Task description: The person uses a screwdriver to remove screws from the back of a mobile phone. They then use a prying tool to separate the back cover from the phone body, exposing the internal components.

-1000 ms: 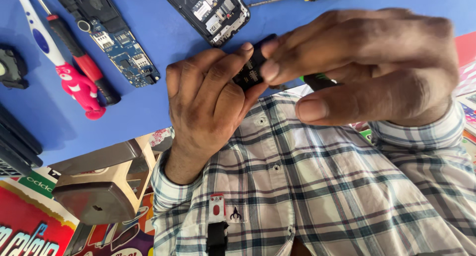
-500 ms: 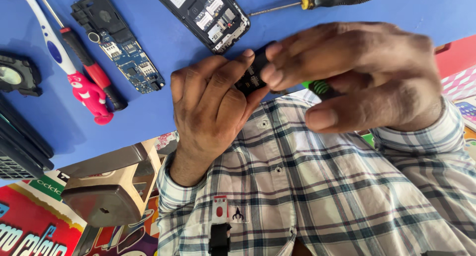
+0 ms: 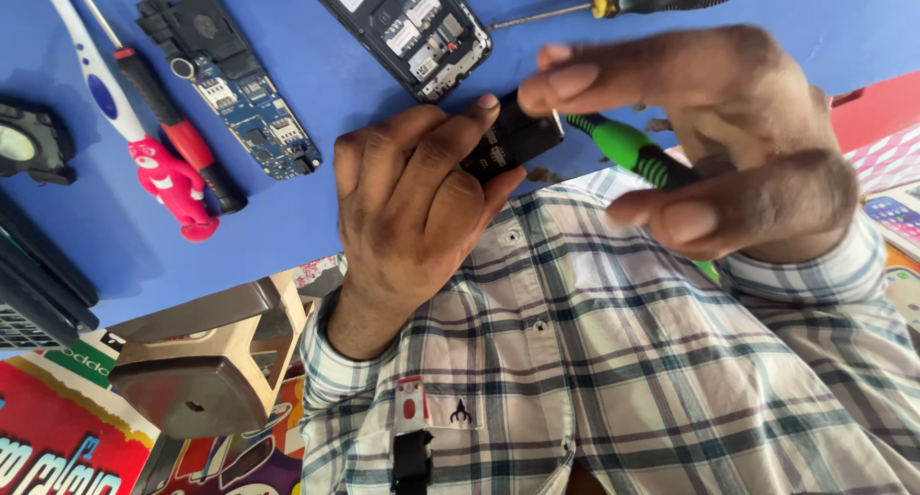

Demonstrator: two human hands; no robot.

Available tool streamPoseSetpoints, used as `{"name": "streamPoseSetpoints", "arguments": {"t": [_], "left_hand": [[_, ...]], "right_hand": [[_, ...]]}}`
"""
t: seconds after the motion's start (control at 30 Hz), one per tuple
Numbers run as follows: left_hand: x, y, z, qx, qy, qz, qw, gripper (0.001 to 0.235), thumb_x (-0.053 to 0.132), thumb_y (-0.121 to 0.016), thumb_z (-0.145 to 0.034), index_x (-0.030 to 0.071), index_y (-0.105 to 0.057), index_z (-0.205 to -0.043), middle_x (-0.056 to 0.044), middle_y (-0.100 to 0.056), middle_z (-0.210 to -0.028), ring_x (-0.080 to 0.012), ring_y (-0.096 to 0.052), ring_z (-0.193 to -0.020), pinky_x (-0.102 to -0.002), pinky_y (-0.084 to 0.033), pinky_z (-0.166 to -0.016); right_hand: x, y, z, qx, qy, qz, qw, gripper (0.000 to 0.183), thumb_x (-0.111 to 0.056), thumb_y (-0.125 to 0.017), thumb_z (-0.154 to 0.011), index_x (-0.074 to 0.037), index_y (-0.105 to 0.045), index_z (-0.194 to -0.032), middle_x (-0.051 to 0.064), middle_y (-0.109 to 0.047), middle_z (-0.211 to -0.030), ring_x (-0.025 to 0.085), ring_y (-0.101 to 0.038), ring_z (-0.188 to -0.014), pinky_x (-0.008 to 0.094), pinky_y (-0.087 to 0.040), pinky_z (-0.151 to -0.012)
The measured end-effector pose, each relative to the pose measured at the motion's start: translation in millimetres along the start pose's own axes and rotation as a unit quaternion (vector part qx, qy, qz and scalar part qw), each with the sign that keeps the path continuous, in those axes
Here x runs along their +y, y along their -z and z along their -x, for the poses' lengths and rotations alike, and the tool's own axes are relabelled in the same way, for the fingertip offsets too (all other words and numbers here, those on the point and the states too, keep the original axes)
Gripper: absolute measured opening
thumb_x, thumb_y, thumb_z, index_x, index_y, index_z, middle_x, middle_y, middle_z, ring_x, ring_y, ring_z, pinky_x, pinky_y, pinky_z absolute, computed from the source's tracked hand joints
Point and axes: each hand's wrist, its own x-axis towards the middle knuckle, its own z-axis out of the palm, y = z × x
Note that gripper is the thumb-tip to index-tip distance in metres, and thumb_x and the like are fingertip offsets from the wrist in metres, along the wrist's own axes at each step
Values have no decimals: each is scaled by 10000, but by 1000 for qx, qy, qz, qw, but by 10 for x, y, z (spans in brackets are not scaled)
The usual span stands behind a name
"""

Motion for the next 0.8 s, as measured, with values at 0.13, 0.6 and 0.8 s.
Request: {"name": "streamPoseSetpoints", "arguments": {"t": [0.13,0.6,0.8], "left_hand": [[4,6,-9,-4,1,1,1000,409,252,-835,-1013,102,-501,-829,-44,-707,-1292,-235,-651,-1118,-418,-413,-877],[-10,-15,11,3,2,5,1000,422,280,-808,-1018,118,-479,-811,-46,-714,-1282,-223,-646,-1119,-410,-419,-880],[-15,-30,30,0,1,-1,1000,365,296,-793,-1033,124,-528,-851,-31,-708,-1290,-214,-641,-1121,-403,-412,-883]], "right_hand": [[86,3,87,37,3,-20,999,304,-180,-704,-915,-125,-626,-1204,235,-604,-1124,400,-675,-1104,549,-663,-972],[68,-52,-21,8,79,40,996,346,-208,-708,-1018,-144,-586,-1335,223,-577,-1173,385,-628,-1177,539,-617,-1046],[95,19,-66,-11,66,5,998,334,-185,-696,-958,-99,-595,-1265,277,-619,-1073,426,-688,-1051,619,-608,-952]]}}
